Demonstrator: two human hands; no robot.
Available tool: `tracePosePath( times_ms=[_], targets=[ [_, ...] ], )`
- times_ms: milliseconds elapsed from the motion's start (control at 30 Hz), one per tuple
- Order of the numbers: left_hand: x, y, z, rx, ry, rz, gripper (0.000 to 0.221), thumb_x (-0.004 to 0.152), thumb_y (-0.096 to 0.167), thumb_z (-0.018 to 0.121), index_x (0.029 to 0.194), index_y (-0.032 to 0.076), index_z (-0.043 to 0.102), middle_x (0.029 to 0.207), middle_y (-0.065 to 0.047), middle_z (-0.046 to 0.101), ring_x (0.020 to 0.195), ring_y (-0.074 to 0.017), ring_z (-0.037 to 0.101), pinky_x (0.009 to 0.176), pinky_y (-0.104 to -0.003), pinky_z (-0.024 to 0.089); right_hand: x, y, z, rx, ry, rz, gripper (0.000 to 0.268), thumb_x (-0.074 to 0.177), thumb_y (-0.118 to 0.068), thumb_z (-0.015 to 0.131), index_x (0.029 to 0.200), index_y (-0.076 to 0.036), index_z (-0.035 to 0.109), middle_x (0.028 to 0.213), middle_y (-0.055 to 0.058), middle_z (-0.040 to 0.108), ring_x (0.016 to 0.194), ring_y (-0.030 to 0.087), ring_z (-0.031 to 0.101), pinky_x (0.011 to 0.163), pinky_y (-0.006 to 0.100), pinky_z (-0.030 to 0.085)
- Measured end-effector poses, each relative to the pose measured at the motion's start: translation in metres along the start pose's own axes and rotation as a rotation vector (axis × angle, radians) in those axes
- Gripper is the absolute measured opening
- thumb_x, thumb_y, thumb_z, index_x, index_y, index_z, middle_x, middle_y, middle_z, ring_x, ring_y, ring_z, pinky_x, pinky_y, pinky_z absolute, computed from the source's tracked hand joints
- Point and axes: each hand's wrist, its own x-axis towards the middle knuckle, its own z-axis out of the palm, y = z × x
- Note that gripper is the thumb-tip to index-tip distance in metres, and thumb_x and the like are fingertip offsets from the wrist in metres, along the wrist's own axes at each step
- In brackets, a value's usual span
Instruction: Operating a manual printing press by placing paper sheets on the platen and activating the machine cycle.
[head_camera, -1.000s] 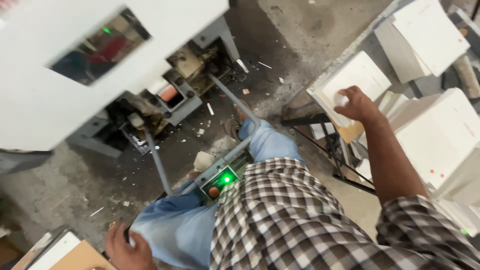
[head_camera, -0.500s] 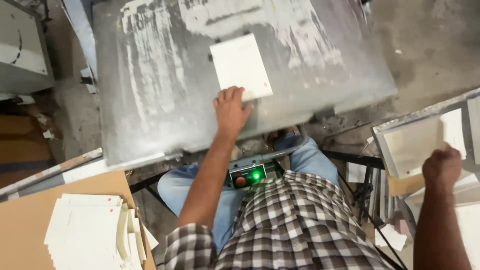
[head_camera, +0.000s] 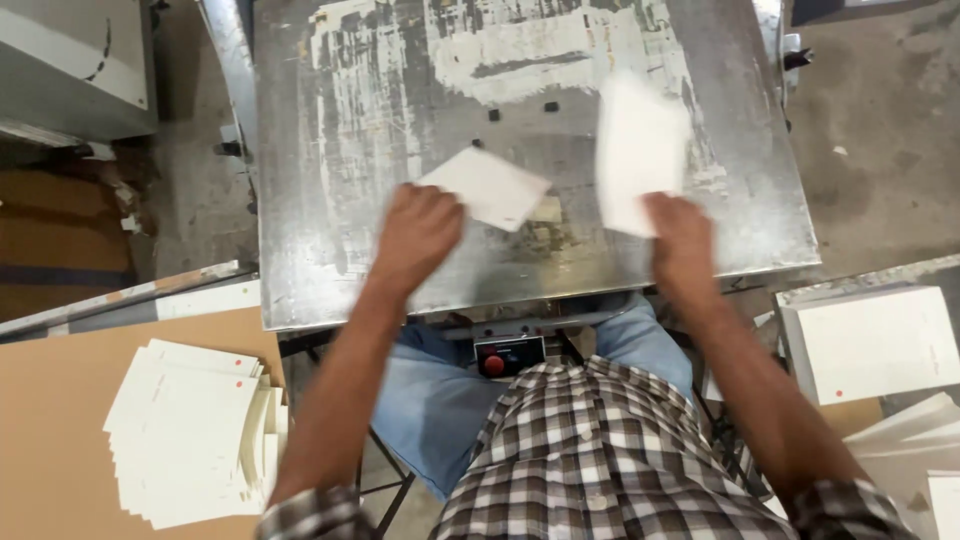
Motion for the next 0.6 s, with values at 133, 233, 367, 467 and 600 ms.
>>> tracePosePath(
  times_ms=[133, 233, 367, 467, 600],
  targets=[
    [-0.081, -0.059, -0.114, 0.050, -0.056, -0.076, 0.015, 0.087, 0.004, 0.074, 0.098, 0.005, 0.065, 0.105, -0.011, 0.067, 0.104, -0.0293, 0.065, 0.095, -0.048, 0.050, 0.020, -0.046, 0.068, -0.240, -0.362, 0.020, 0.055, 0.083, -0.006, 0.059, 0.137, -0.010, 0.061, 0.138, 0.013, 0.060, 0.126, 0.033, 0.053, 0.100, 0.056, 0.040],
    [-0.176, -0.082, -0.197, 0.310, -0.211, -0.585, 0.009, 0.084, 0.008, 0.069, 0.093, 0.006, 0.068, 0.097, -0.013, 0.067, 0.091, -0.0297, 0.061, 0.095, -0.049, 0.046, 0.030, -0.057, 0.089, -0.261, -0.440, -0.033, 0.058, 0.080, -0.015, 0.064, 0.137, -0.009, 0.059, 0.137, 0.011, 0.056, 0.123, 0.032, 0.051, 0.098, 0.058, 0.039],
    [-0.448, -0.119, -0.231, 0.518, -0.125, -0.854, 0.012, 0.102, 0.002, 0.048, 0.091, 0.007, 0.050, 0.091, -0.005, 0.054, 0.080, -0.0189, 0.051, 0.073, -0.030, 0.042, 0.040, -0.055, 0.110, -0.336, -0.433, -0.098, 0.057, 0.085, -0.008, 0.060, 0.142, -0.012, 0.058, 0.142, 0.006, 0.056, 0.127, 0.028, 0.051, 0.101, 0.053, 0.039],
    [-0.475, -0.048, -0.266, 0.688, -0.242, -1.082, 0.019, 0.109, 0.004, 0.043, 0.091, 0.009, 0.046, 0.085, -0.002, 0.048, 0.074, -0.0144, 0.047, 0.068, -0.026, 0.037, 0.048, -0.050, 0.119, -0.370, -0.414, -0.146, 0.058, 0.085, -0.006, 0.059, 0.143, -0.012, 0.059, 0.143, 0.005, 0.056, 0.127, 0.027, 0.051, 0.100, 0.051, 0.040],
    [-0.409, 0.013, -0.228, 1.322, -0.701, -0.978, 0.023, 0.083, 0.011, 0.062, 0.064, 0.018, 0.050, 0.067, 0.003, 0.053, 0.062, -0.0176, 0.056, 0.060, -0.033, 0.036, 0.060, -0.049, 0.120, -0.329, -0.396, -0.160, 0.057, 0.085, -0.005, 0.060, 0.142, -0.010, 0.061, 0.141, 0.005, 0.057, 0.126, 0.027, 0.052, 0.098, 0.051, 0.040]
  ],
)
